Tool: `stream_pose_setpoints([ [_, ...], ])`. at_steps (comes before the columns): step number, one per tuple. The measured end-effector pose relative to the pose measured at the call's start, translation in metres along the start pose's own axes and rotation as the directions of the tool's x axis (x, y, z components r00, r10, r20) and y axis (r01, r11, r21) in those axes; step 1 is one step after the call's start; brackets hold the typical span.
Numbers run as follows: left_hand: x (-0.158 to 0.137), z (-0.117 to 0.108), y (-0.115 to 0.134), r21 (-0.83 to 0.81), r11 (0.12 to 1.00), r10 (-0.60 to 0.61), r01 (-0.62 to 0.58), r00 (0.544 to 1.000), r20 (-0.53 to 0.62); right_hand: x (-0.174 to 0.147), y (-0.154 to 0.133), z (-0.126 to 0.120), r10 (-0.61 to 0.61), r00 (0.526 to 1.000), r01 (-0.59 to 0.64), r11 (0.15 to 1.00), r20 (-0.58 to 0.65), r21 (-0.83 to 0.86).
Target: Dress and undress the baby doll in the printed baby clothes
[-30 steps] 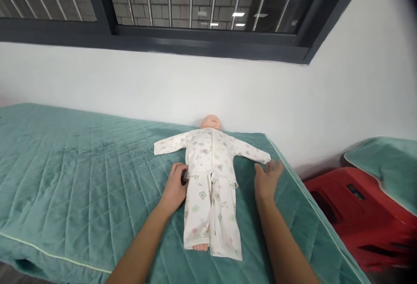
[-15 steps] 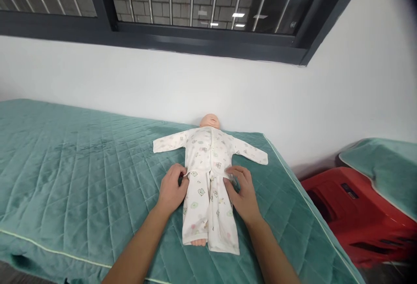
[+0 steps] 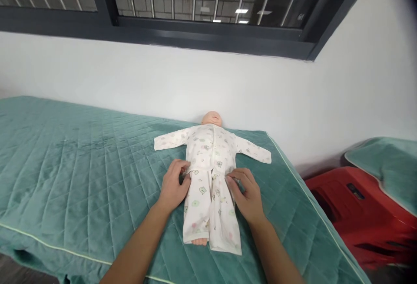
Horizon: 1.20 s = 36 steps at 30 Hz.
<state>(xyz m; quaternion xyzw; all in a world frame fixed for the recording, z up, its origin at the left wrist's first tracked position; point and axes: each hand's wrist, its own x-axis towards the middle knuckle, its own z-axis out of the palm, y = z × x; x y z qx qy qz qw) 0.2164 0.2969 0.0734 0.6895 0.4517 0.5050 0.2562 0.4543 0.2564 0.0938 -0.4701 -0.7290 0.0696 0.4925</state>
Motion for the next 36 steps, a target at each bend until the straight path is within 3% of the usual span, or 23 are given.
stream_pose_setpoints([
  [4, 0.001, 0.000, 0.000, -0.027, 0.999, 0.028, -0.028, 1.000, -0.013, 0.005, -0.009, 0.007, 0.033, 0.996, -0.034, 0.999, -0.077, -0.011],
  [10, 0.001, -0.001, 0.001, -0.013, 1.000, 0.016, -0.016, 1.000, 0.001, 0.026, -0.033, 0.031, 0.049, 0.993, -0.020, 0.967, 0.108, -0.255],
  [14, -0.001, -0.001, 0.001, 0.005, 1.000, -0.011, 0.011, 1.000, 0.009, 0.039, -0.039, 0.039, 0.033, 0.993, 0.017, 0.912, 0.113, -0.411],
  [19, -0.003, 0.001, -0.001, 0.062, 0.998, 0.005, -0.005, 1.000, 0.011, 0.041, -0.037, 0.027, -0.130, 0.990, 0.140, 0.950, 0.057, -0.279],
  [22, -0.004, 0.003, -0.004, 0.110, 0.994, -0.028, 0.027, 1.000, 0.010, 0.036, -0.035, 0.021, -0.165, 0.985, 0.174, 0.955, 0.057, -0.239],
  [27, -0.004, 0.003, -0.004, 0.249, 0.964, -0.104, 0.090, 0.994, 0.042, 0.026, -0.029, 0.022, -0.127, 0.983, 0.154, 0.963, 0.133, -0.219],
  [32, -0.004, 0.003, -0.004, 0.287, 0.955, -0.094, 0.079, 0.995, 0.038, 0.018, -0.028, 0.021, -0.088, 0.990, 0.101, 0.988, 0.108, -0.119],
  [36, -0.003, 0.003, -0.005, 0.273, 0.956, -0.111, 0.104, 0.994, 0.012, 0.001, -0.033, 0.017, 0.018, 0.999, -0.020, 0.997, 0.034, 0.074],
])
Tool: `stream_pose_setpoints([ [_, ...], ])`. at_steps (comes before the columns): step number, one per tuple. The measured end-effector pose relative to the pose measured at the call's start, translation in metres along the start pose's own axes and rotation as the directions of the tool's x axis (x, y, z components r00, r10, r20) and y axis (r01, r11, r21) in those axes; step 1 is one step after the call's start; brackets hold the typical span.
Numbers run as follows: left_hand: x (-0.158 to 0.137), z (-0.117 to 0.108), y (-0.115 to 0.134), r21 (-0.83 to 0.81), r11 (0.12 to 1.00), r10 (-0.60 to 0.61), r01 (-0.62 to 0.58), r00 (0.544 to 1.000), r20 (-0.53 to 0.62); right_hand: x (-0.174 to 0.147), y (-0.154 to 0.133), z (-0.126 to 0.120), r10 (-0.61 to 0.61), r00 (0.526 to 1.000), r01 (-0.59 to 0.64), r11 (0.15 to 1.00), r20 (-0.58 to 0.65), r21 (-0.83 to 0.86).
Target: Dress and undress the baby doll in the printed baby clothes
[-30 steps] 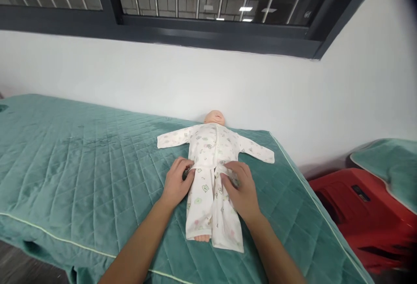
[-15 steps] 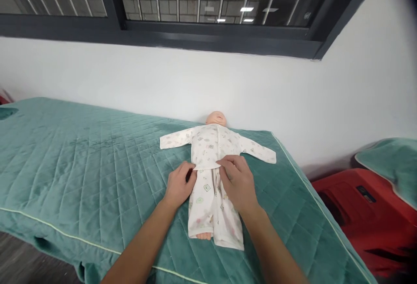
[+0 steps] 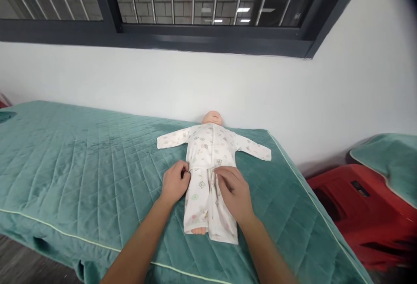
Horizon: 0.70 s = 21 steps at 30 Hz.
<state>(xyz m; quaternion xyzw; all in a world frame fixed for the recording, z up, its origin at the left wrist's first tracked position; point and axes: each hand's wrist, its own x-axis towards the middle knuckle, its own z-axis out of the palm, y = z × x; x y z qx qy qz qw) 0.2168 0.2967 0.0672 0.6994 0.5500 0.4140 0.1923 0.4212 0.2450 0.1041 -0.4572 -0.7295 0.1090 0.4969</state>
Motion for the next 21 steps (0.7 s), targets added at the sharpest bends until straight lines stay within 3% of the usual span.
stream_pose_setpoints([
  [3, -0.002, -0.003, 0.001, -0.055, 0.998, -0.040, 0.038, 0.999, -0.023, -0.022, -0.010, -0.004, 0.166, 0.984, -0.153, 0.973, -0.061, 0.173],
  [6, -0.016, -0.012, 0.005, -0.157, 0.985, -0.083, 0.077, 0.996, -0.034, -0.049, -0.026, -0.009, 0.260, 0.965, -0.250, 0.948, -0.026, 0.197],
  [10, -0.059, -0.029, 0.016, -0.314, 0.943, -0.093, 0.110, 0.993, 0.067, -0.086, -0.050, -0.017, 0.212, 0.974, -0.218, 0.973, 0.074, 0.081],
  [15, -0.116, -0.035, 0.032, -0.381, 0.924, 0.043, 0.026, 0.984, 0.172, -0.108, -0.063, -0.019, 0.113, 0.990, -0.104, 0.989, 0.082, -0.101],
  [21, -0.128, -0.033, 0.043, -0.318, 0.944, 0.150, -0.083, 0.970, 0.191, -0.104, -0.073, -0.023, 0.075, 0.994, -0.068, 0.993, 0.075, -0.097],
])
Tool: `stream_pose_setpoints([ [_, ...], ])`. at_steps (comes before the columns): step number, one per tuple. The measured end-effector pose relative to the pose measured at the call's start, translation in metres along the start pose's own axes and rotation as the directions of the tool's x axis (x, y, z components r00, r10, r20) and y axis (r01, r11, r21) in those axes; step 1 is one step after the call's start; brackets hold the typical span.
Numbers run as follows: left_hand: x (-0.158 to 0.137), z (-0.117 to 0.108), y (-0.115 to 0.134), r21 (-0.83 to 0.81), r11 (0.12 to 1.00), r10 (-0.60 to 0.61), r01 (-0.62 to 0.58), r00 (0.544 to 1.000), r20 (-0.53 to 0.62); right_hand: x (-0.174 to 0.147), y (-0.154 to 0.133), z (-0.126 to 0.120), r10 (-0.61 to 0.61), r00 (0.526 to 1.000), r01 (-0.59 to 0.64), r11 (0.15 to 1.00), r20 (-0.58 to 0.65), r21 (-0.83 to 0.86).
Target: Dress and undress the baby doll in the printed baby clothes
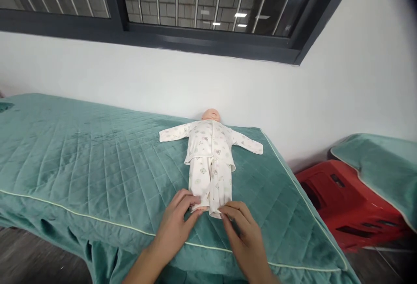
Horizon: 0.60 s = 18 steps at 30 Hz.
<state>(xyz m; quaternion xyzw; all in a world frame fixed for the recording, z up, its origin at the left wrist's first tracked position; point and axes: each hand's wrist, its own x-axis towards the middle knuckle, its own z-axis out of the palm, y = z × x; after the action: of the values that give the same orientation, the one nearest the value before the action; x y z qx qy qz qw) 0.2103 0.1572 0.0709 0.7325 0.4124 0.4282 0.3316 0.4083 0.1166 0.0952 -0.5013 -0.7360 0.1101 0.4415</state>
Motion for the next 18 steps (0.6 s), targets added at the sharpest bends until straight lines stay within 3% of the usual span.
stream_pose_setpoints([
  [9, -0.008, -0.007, 0.008, 0.176, 0.969, 0.184, -0.173, 0.982, -0.049, -0.007, -0.004, -0.007, 0.003, 0.999, -0.002, 1.000, 0.046, -0.018],
  [14, -0.014, -0.006, 0.004, 0.155, 0.981, 0.132, -0.121, 0.989, -0.063, -0.019, -0.005, -0.012, -0.022, 0.999, 0.025, 0.996, 0.046, -0.081],
  [16, -0.016, -0.016, -0.004, 0.150, 0.986, 0.087, -0.071, 0.991, -0.105, -0.024, -0.004, -0.018, -0.028, 0.999, 0.030, 0.994, 0.024, -0.104],
  [18, -0.022, -0.041, -0.020, 0.181, 0.983, 0.027, 0.010, 0.980, -0.198, -0.030, -0.001, -0.026, -0.022, 1.000, 0.023, 0.992, 0.009, -0.127],
])
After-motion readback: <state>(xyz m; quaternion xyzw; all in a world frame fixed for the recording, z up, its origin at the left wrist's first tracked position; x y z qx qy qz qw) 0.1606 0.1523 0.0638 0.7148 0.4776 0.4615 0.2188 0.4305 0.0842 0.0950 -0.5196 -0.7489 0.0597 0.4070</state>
